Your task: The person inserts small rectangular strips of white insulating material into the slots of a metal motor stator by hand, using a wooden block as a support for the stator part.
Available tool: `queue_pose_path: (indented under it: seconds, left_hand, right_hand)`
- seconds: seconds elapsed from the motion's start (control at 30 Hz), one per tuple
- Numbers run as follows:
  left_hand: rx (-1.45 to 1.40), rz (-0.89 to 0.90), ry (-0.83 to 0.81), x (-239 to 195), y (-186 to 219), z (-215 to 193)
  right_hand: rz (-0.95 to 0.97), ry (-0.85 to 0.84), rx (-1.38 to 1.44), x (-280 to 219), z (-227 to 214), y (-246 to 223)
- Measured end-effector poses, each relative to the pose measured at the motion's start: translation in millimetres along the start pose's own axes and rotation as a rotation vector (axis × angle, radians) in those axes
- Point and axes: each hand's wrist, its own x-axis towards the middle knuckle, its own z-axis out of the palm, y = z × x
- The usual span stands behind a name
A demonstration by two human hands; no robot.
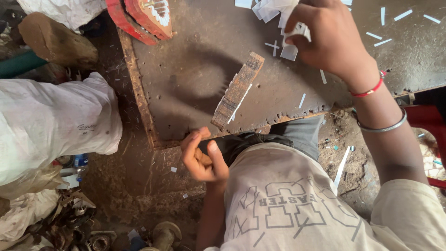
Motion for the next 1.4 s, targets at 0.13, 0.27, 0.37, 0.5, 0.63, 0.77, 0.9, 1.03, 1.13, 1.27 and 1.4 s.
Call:
queue_pose_path:
  seconds: [0.13, 0.27, 0.37, 0.5, 0.63, 0.77, 0.9, 1.03, 1.13, 1.27, 1.4]
  left_hand:
    - [0.109, 0.001, 0.048, -5, 22, 0]
    - [-0.027, -0.072, -0.202, 8, 40, 20]
    - [-0.069, -0.140, -0.366, 20, 47, 27]
    - [-0.224, -0.318, -0.420, 24, 43, 29]
    - [-0.360, -0.469, -0.419, 17, 39, 30]
    - [-0.471, -0.534, -0.388, 8, 34, 32]
    - [-0.243, -0.150, -0.443, 16, 37, 34]
    - [-0.127, 0.188, -0.560, 34, 47, 24]
    - [-0.127, 0.042, -0.511, 32, 51, 23]
    - [-0.137, -0.090, -0.446, 33, 52, 23]
    - [-0.009, -0.002, -0.388, 28, 57, 18]
  right_hand:
    - [0.184, 0.034, 0.378, -28, -21, -33]
    - [0.038, 0.024, 0.639, -65, 4, -98]
    - [0.122, 0.068, 0.611, -81, 17, -121]
    - [0.202, 0.198, 0.600, -93, 25, -122]
    - [0.377, 0.160, 0.837, -99, 34, -118]
    - [0.462, 0.057, 0.979, -111, 36, -112]
    - [0.692, 0.139, 1.358, -130, 48, -109]
    - [0.859, 0.067, 1.882, -138, 55, -91]
    - [0.937, -0.081, 1.866, -135, 55, -95]
    - [0.525, -0.083, 1.440, -114, 30, -110]
    - [0.227, 0.070, 0.677, -98, 25, -119]
